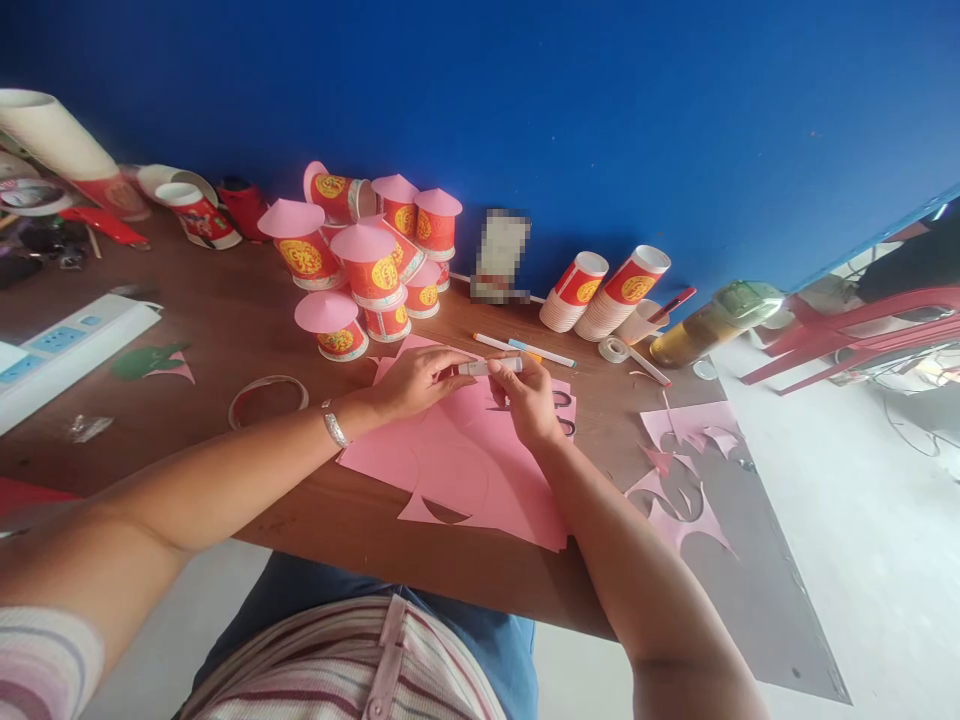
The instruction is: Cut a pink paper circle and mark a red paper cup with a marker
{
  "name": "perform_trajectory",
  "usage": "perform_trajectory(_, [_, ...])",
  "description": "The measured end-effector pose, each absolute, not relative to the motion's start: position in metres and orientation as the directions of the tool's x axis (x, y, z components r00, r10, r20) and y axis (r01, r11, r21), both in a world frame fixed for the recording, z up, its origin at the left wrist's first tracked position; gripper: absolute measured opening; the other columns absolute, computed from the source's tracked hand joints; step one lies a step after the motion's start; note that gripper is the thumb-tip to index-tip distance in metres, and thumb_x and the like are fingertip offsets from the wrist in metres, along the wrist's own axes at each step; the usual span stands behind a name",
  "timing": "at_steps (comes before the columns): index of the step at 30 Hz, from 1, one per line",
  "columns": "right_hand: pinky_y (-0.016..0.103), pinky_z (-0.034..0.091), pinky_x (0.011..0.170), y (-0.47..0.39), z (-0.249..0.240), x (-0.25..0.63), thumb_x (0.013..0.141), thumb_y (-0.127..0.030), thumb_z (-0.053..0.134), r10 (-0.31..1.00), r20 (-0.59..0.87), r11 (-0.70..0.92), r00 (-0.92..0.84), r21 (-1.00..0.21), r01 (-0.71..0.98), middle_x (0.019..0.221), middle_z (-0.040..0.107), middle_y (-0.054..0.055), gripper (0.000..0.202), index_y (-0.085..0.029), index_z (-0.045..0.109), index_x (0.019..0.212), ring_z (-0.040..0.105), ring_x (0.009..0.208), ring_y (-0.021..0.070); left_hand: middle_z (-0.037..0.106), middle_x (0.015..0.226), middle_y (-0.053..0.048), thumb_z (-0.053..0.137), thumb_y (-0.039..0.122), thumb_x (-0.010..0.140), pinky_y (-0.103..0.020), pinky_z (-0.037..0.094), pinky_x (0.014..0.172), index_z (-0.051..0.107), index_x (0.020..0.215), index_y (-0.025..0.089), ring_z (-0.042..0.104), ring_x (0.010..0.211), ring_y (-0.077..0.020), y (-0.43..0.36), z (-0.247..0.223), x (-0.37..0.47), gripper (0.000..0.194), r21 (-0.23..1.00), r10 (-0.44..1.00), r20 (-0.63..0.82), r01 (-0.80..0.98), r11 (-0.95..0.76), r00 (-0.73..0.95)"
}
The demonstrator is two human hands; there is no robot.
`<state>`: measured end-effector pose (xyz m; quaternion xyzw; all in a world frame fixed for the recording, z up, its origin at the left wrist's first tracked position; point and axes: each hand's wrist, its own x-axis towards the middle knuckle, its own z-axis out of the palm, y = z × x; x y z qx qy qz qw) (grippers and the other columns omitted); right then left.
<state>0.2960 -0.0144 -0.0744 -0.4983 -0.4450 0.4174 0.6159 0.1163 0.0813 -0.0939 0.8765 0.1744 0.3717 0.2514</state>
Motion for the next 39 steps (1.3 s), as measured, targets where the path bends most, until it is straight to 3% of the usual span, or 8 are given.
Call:
perform_trajectory(6, [0.028,0.031,0.051,-0.011,-0.079,0.3,0.079,-0.074,0.083,0.937,0.189,0.193,0.293,-0.981,0.014,0.057,0.044,-0.008,0.054,-0.024,0.064,0.082,0.037,0.051,0.0109,0.081,0.094,-0.008,0.07,0.038,0.103,-0.028,0.055,0.079,0.079,0.106,0.017,0.074,0.085,-0.0178,0.085,-0.086,0.119,0.023,0.609,0.503,0.543,0.097,-0.787,0.673])
perform_trajectory(13, [0.028,0.032,0.051,-0.008,-0.081,0.303,0.082,-0.078,0.079,0.935,0.211,0.205,0.286,-0.977,0.052,0.057,0.046,-0.007,0.055,-0.025,0.063,0.08,0.037,0.052,0.0116,0.076,0.076,-0.003,0.063,0.051,0.105,-0.025,0.051,0.067,0.078,0.087,0.016,0.069,0.07,-0.0146,0.086,-0.075,0.118,0.042,0.742,0.549,0.421,0.073,-0.666,0.722])
perform_trajectory(19, [0.027,0.034,0.049,-0.007,-0.077,0.311,0.072,-0.075,0.087,0.946,0.172,0.181,0.275,-0.984,-0.007,0.056,0.047,-0.007,0.057,-0.023,0.069,0.084,0.039,0.051,0.0107,0.079,0.089,-0.004,0.073,0.031,0.1,-0.024,0.052,0.071,0.081,0.104,0.019,0.07,0.076,-0.0144,0.091,-0.084,0.115,0.016,0.645,0.533,0.496,0.12,-0.755,0.685])
perform_trajectory(24, [0.027,0.034,0.048,-0.005,-0.077,0.322,0.071,-0.07,0.087,0.929,0.146,0.161,0.339,-0.987,-0.014,0.056,0.042,-0.009,0.053,-0.023,0.07,0.089,0.037,0.049,0.0102,0.079,0.096,-0.006,0.074,0.034,0.1,-0.024,0.054,0.071,0.08,0.115,0.019,0.067,0.072,-0.0129,0.096,-0.091,0.113,0.022,0.618,0.557,0.509,0.173,-0.767,0.656])
perform_trajectory(28, [0.027,0.038,0.052,-0.003,-0.083,0.33,0.08,-0.059,0.08,0.889,0.198,0.091,0.413,-0.96,0.263,0.061,0.051,-0.006,0.04,-0.022,0.072,0.094,0.045,0.053,0.0124,0.077,0.093,-0.005,0.071,0.031,0.1,-0.024,0.053,0.071,0.079,0.114,0.018,0.065,0.072,-0.0124,0.098,-0.093,0.112,0.02,0.626,0.6,0.534,0.198,-0.754,0.596])
perform_trajectory(32, [0.032,0.051,0.072,0.0,-0.09,0.334,0.086,-0.034,0.069,0.914,0.235,-0.079,0.33,-0.695,0.715,0.075,0.068,0.0,0.018,-0.023,0.075,0.099,0.062,0.073,0.0197,0.075,0.093,-0.005,0.071,0.031,0.099,-0.024,0.054,0.07,0.078,0.11,0.017,0.066,0.076,-0.0136,0.098,-0.093,0.112,0.019,0.638,0.636,0.559,0.215,-0.74,0.532])
perform_trajectory(35, [0.036,0.054,0.084,0.002,-0.093,0.333,0.082,-0.021,0.065,0.934,0.225,-0.094,0.277,-0.593,0.799,0.094,0.074,0.005,0.022,-0.023,0.076,0.101,0.066,0.085,0.0234,0.074,0.091,-0.004,0.074,0.027,0.096,-0.024,0.054,0.071,0.077,0.106,0.017,0.066,0.074,-0.0131,0.096,-0.091,0.114,0.015,0.639,0.64,0.573,0.211,-0.74,0.512])
perform_trajectory(39, [0.039,0.055,0.084,-0.001,-0.089,0.328,0.087,-0.024,0.065,0.937,0.224,-0.133,0.27,-0.485,0.864,0.131,0.066,0.012,0.035,-0.021,0.076,0.121,0.065,0.078,0.02,0.076,0.091,-0.003,0.073,0.024,0.096,-0.024,0.055,0.072,0.077,0.104,0.018,0.068,0.078,-0.0138,0.093,-0.088,0.114,0.011,0.677,0.646,0.56,0.163,-0.718,0.518])
